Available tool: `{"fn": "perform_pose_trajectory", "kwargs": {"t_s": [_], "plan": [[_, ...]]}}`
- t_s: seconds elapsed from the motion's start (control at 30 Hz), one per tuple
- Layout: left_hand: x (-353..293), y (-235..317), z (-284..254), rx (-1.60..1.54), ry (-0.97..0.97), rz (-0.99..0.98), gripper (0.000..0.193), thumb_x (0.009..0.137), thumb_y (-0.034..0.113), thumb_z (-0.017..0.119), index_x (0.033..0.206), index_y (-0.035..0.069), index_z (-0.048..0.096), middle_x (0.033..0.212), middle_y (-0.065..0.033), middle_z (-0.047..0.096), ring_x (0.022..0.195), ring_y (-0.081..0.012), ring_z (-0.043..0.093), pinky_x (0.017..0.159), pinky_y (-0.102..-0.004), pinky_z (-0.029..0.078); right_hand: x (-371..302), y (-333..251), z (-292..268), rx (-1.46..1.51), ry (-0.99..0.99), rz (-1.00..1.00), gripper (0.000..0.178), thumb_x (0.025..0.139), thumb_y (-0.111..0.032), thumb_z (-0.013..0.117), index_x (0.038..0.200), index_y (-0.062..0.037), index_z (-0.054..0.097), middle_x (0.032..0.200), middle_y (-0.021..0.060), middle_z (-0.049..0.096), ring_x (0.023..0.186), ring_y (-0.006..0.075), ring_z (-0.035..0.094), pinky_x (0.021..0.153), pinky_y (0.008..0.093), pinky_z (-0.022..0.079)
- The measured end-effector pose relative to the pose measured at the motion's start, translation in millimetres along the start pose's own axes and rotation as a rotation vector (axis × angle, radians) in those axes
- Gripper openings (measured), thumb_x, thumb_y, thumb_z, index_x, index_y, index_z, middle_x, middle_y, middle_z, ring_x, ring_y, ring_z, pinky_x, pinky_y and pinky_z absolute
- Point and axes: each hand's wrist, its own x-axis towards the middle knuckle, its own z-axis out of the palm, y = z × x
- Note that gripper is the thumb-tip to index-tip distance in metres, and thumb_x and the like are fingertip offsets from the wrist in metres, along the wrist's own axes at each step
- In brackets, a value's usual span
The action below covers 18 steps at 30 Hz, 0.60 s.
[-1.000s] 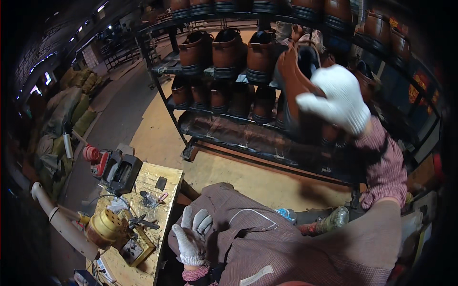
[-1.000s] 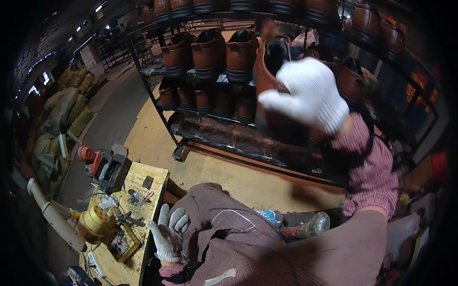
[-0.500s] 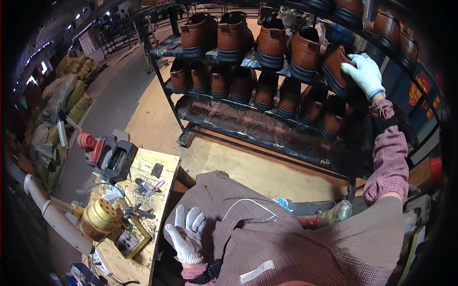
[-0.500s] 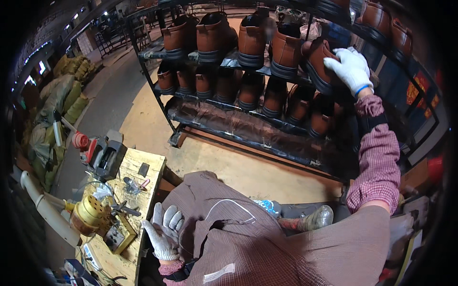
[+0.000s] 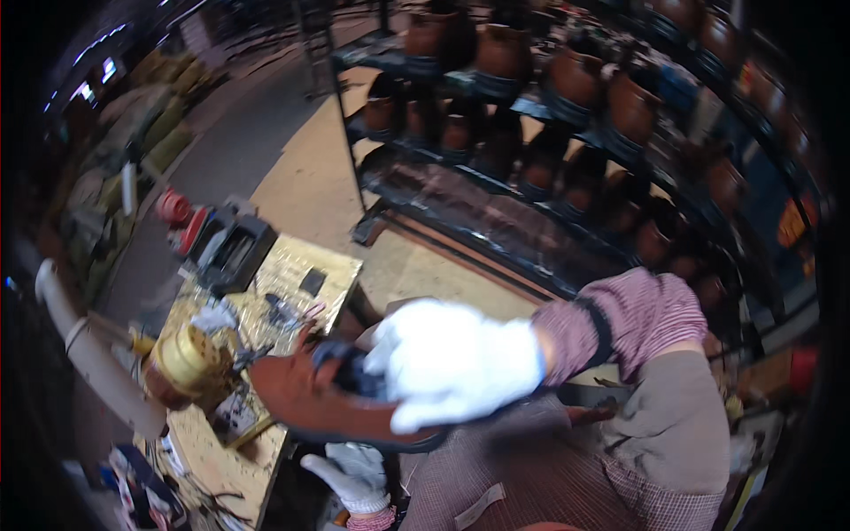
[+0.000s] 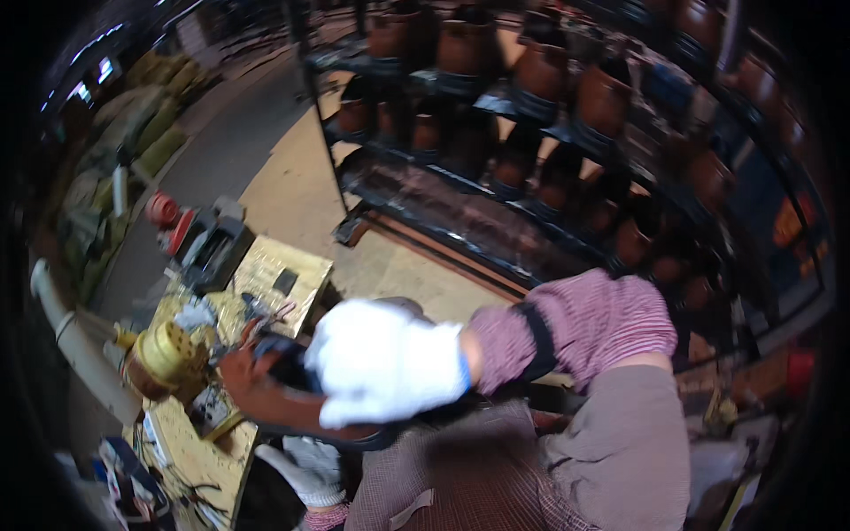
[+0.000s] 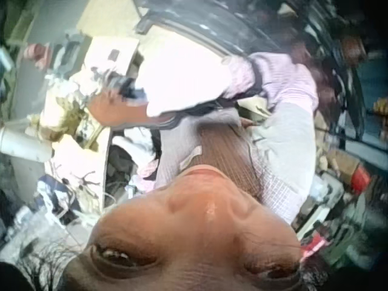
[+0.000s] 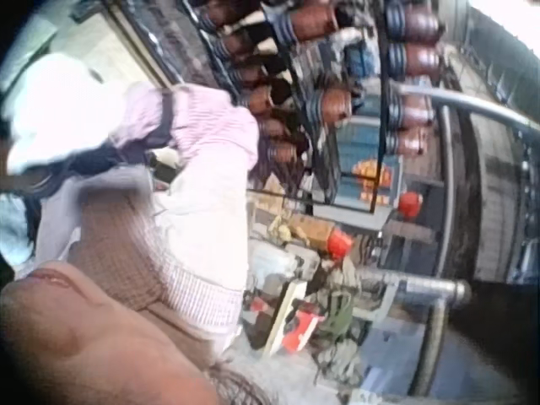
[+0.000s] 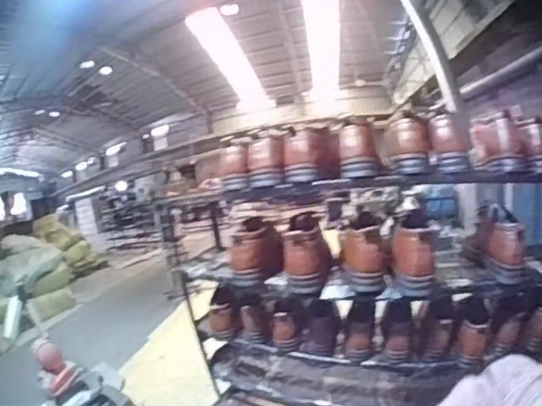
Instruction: The person picks up a shoe from a rack, holds it against a machine, and uses a handheld tool on the shoe's edge before returning it to the rack. This process is repeated for several shoes.
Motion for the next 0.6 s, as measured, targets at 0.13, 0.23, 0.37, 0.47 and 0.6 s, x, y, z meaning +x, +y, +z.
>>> {"fn": "perform_pose_trajectory", "kwargs": {"t_s": [0.13,0.23,0.37,0.47,0.6], "plan": [[-17,25,-28,0.102,-0.064,0.32,0.084,0.104,0.079,0.047,0.156,0.015,0.059,0.154,-0.0034,0.062,0.134,-0.0191,0.061,0.112,-0.0379,0.05,33,-21,91,-0.124,-0.504,-0.497,0.027,0.08,-0.036,0.071,0.073,-0.0106,0.077,0.08,0.0088,0.069,0.097,0.0326,0.066,0.099,0.0531,0.049],[-25,42,-77,-0.137,0.068,0.352,0.082,0.103,0.075,0.051,0.157,0.015,0.058,0.155,-0.0044,0.061,0.136,-0.0217,0.06,0.114,-0.0402,0.049,54,-21,115,0.317,-0.437,-0.412,0.028,0.079,-0.034,0.073,0.094,-0.0108,0.078,0.104,0.0122,0.071,0.101,0.0344,0.067,0.109,0.0542,0.048],[0,63,-142,-0.309,0.006,0.4,0.079,0.102,0.07,0.057,0.158,0.015,0.057,0.157,-0.0057,0.06,0.139,-0.0251,0.059,0.117,-0.0434,0.048,55,9,94,0.207,-0.327,-0.21,0.047,0.084,-0.029,0.078,0.125,-0.0056,0.077,0.13,0.0144,0.074,0.125,0.039,0.067,0.112,0.0546,0.049],[37,91,-163,-0.324,-0.113,0.443,0.078,0.101,0.067,0.061,0.159,0.015,0.056,0.158,-0.0067,0.059,0.141,-0.0277,0.058,0.118,-0.0457,0.047,31,28,79,-0.01,-0.249,-0.059,0.043,0.093,-0.028,0.077,0.129,-0.005,0.078,0.136,0.0121,0.074,0.131,0.0392,0.066,0.114,0.053,0.049],[70,117,-161,-0.357,-0.295,0.479,0.078,0.099,0.062,0.066,0.16,0.015,0.055,0.16,-0.008,0.058,0.143,-0.0311,0.057,0.121,-0.0488,0.046,-13,39,72,-0.075,-0.219,0.132,0.034,0.094,-0.026,0.077,0.121,-0.0058,0.08,0.131,0.0135,0.075,0.129,0.0391,0.066,0.112,0.0512,0.049]]}}
